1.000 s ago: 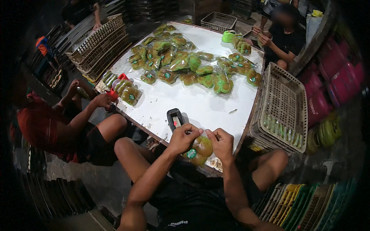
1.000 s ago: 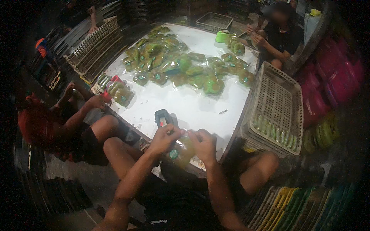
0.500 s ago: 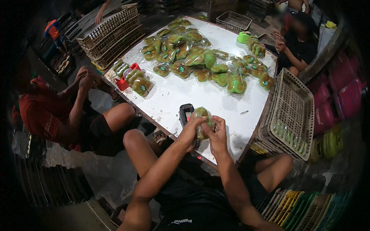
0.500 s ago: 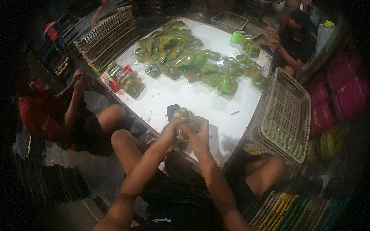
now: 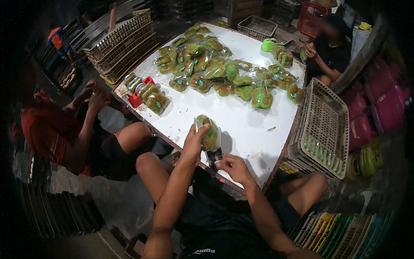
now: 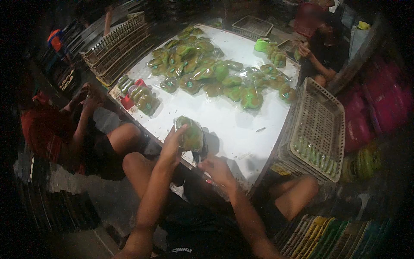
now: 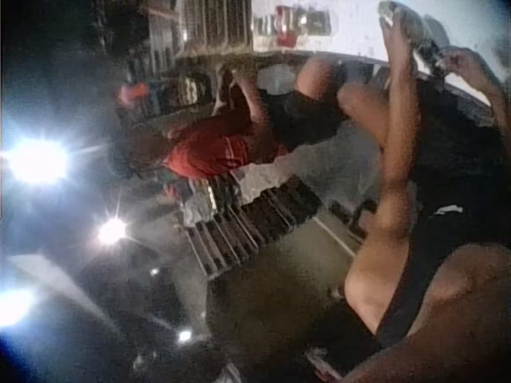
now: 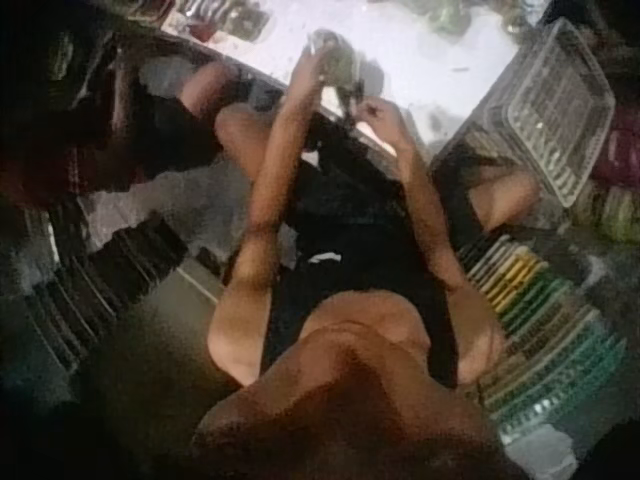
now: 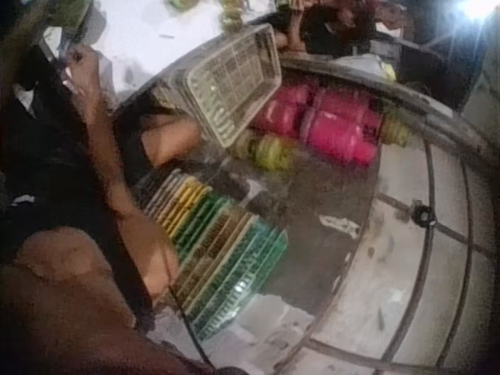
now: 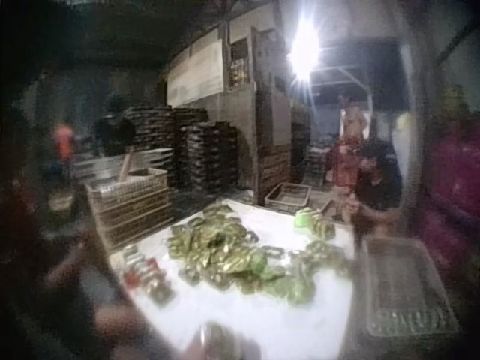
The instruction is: The person places green fruit into clear plastic bags, seals them with a handheld heat sealer, and stacks the finished packages on a table. Other workers are visible in the background performing similar packaging tasks.
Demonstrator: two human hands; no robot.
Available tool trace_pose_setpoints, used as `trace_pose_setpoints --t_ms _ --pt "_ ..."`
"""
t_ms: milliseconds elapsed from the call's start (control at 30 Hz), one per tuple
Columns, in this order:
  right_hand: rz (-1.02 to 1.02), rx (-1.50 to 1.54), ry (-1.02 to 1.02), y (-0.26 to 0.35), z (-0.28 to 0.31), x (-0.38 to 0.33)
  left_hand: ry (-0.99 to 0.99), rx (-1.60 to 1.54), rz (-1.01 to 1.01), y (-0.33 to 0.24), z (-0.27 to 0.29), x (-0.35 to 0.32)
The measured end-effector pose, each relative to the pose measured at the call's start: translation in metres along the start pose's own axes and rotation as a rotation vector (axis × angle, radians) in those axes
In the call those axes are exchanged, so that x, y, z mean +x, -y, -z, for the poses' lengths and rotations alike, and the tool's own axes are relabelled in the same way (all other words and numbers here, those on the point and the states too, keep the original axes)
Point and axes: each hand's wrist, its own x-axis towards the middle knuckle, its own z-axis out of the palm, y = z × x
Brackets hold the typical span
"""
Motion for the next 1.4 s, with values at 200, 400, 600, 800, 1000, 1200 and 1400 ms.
trace_pose_setpoints --t_ms 200,400,600,800,1000,1200,1400 --pt "0.017 -0.635 -0.116 -0.044 0.038 -0.003 0.198 0.089 0.136 0.007 -0.008 -0.008" --pt "0.177 0.002 0.056 0.088 0.083 -0.007 0.436 0.435 0.141 0.026 -0.014 -0.013" --pt "-0.143 -0.254 0.003 0.08 0.087 0.015 0.57 0.511 0.281 0.015 -0.032 -0.021" --pt "0.546 -0.121 -0.005 0.035 0.083 0.015 0.391 0.179 0.502 0.015 -0.033 -0.023" --pt "0.237 -0.139 -0.657 0.011 0.041 0.046 -0.109 0.136 0.001 0.013 -0.014 0.008" --pt "0.214 -0.402 -0.156 -0.057 0.029 0.079 0.013 0.073 0.032 0.006 -0.01 0.01" --pt "0.076 -0.881 -0.705 -0.045 0.105 0.184 0.137 0.126 0.07 -0.002 -0.013 0.002"
